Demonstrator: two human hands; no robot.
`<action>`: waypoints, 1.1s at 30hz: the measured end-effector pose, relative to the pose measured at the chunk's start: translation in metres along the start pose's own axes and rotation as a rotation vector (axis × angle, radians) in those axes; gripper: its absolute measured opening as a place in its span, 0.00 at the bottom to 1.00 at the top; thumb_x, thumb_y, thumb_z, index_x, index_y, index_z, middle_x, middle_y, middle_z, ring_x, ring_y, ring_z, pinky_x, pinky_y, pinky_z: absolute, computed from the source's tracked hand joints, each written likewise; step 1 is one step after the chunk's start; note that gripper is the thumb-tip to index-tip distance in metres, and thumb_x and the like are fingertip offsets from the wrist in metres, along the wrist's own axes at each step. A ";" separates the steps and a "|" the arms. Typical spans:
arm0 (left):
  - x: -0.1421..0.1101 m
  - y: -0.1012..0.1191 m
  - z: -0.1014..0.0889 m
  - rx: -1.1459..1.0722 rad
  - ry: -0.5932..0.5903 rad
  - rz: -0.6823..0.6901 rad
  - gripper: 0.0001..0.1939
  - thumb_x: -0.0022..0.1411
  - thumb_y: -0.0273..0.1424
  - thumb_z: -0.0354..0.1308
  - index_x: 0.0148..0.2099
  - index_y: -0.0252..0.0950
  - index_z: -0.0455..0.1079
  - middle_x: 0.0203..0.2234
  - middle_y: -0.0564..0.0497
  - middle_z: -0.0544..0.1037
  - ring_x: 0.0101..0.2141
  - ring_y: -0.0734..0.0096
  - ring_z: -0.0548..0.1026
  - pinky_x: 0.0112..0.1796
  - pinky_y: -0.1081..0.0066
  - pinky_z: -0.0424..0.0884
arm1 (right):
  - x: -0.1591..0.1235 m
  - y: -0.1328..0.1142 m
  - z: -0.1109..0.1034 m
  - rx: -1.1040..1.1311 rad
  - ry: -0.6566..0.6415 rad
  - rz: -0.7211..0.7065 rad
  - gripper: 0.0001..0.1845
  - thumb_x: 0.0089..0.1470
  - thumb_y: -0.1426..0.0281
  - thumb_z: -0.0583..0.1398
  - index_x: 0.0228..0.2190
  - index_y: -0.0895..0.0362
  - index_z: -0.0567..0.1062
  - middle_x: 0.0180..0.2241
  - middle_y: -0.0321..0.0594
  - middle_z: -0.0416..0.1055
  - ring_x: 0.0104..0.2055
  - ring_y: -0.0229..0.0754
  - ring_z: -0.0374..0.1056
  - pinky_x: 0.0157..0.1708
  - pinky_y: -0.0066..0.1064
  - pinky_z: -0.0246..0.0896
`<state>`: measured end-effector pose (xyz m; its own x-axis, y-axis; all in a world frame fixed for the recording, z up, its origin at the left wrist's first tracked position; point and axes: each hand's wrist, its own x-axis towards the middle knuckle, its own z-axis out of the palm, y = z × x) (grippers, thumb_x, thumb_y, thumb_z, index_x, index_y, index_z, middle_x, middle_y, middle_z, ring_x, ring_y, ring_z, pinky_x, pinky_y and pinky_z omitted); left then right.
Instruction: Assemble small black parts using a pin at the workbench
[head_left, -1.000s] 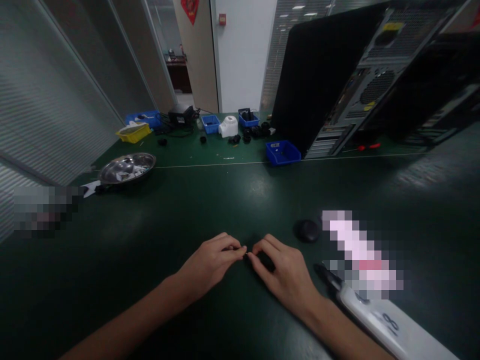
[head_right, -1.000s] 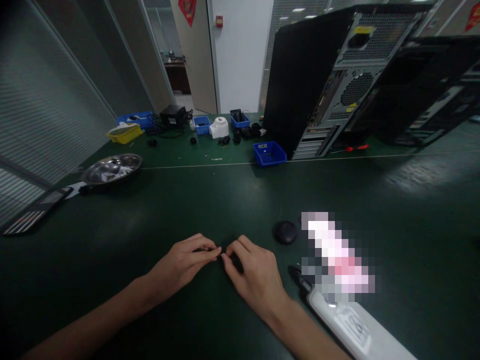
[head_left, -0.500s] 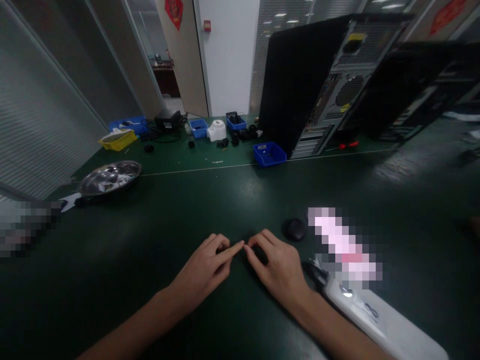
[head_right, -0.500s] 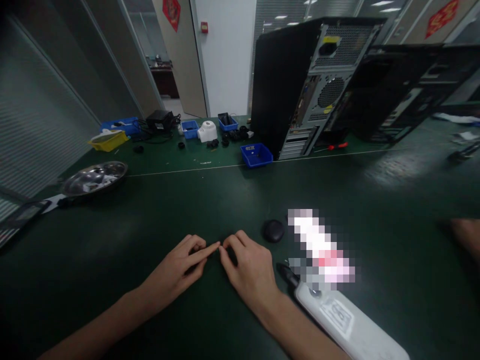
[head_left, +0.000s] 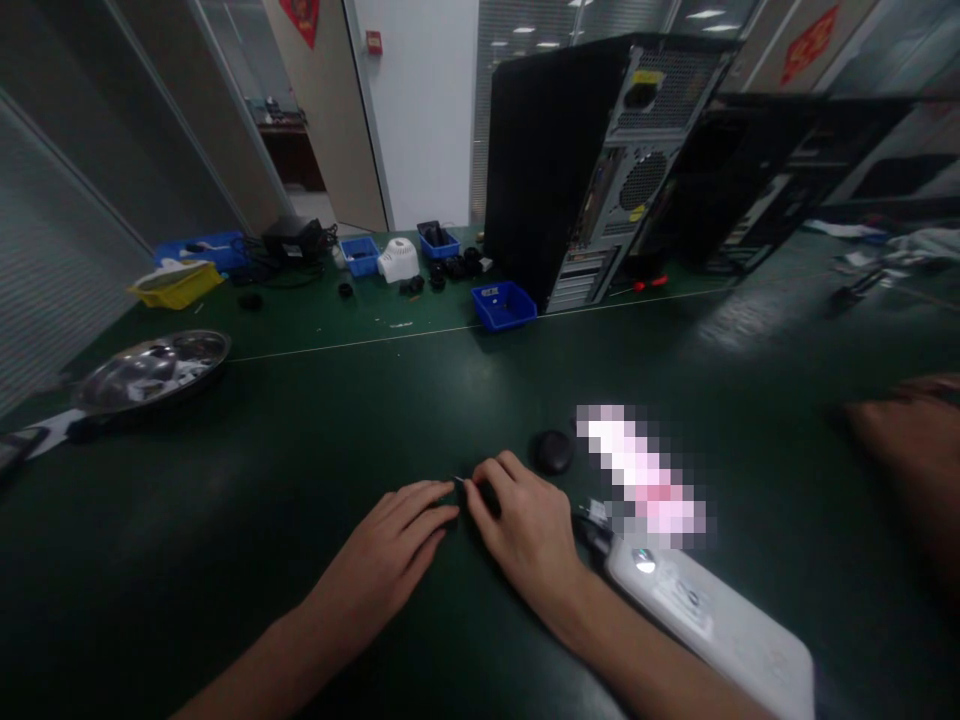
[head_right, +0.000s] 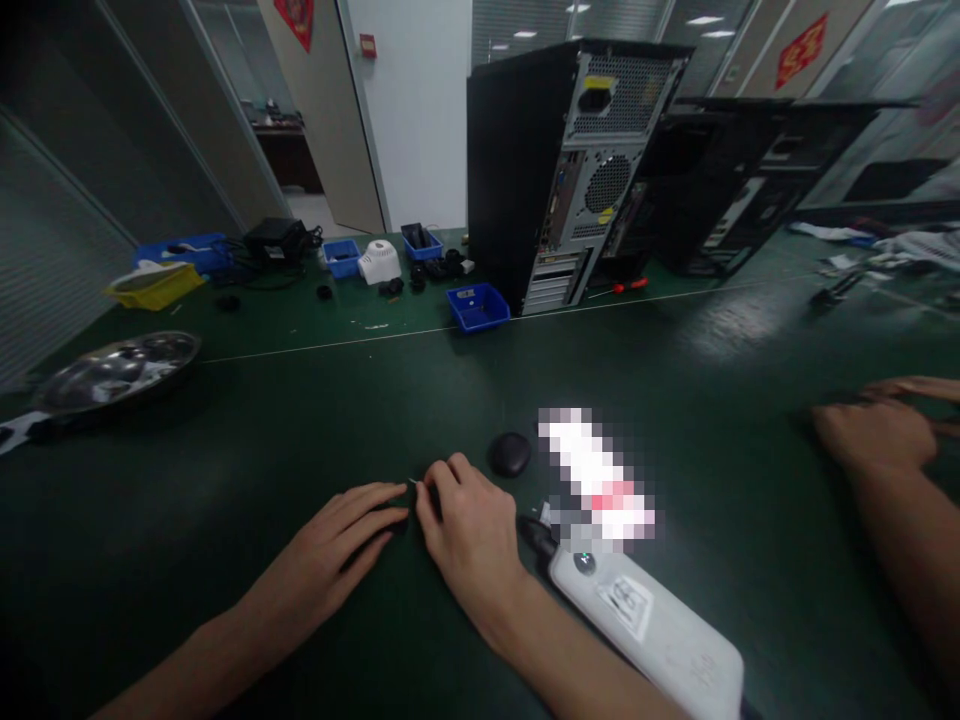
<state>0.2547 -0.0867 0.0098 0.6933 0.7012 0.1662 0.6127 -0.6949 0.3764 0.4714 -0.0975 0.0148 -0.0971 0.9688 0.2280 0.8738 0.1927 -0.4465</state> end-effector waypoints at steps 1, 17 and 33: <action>-0.001 -0.001 0.003 0.039 -0.019 0.026 0.22 0.72 0.24 0.51 0.64 0.43 0.66 0.63 0.48 0.71 0.62 0.59 0.69 0.59 0.50 0.71 | 0.000 0.001 0.001 -0.001 0.006 0.013 0.06 0.67 0.67 0.58 0.37 0.52 0.73 0.37 0.35 0.73 0.35 0.39 0.70 0.31 0.30 0.54; -0.009 -0.064 -0.022 -0.075 0.140 -0.105 0.18 0.73 0.34 0.52 0.62 0.43 0.71 0.54 0.49 0.78 0.52 0.63 0.78 0.52 0.60 0.77 | 0.022 0.080 -0.111 -0.109 0.205 0.240 0.25 0.67 0.48 0.52 0.34 0.54 0.76 0.23 0.37 0.69 0.25 0.42 0.65 0.25 0.31 0.51; -0.041 -0.174 -0.070 0.145 0.221 -0.435 0.21 0.68 0.45 0.49 0.55 0.45 0.75 0.55 0.48 0.78 0.53 0.49 0.77 0.55 0.49 0.73 | -0.012 0.025 -0.092 0.154 -0.063 -0.075 0.14 0.71 0.60 0.52 0.43 0.53 0.74 0.46 0.46 0.74 0.49 0.48 0.69 0.47 0.40 0.65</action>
<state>0.0925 0.0168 0.0012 0.2749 0.9366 0.2173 0.8842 -0.3351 0.3255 0.5385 -0.1180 0.0800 -0.1933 0.9576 0.2138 0.7799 0.2822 -0.5587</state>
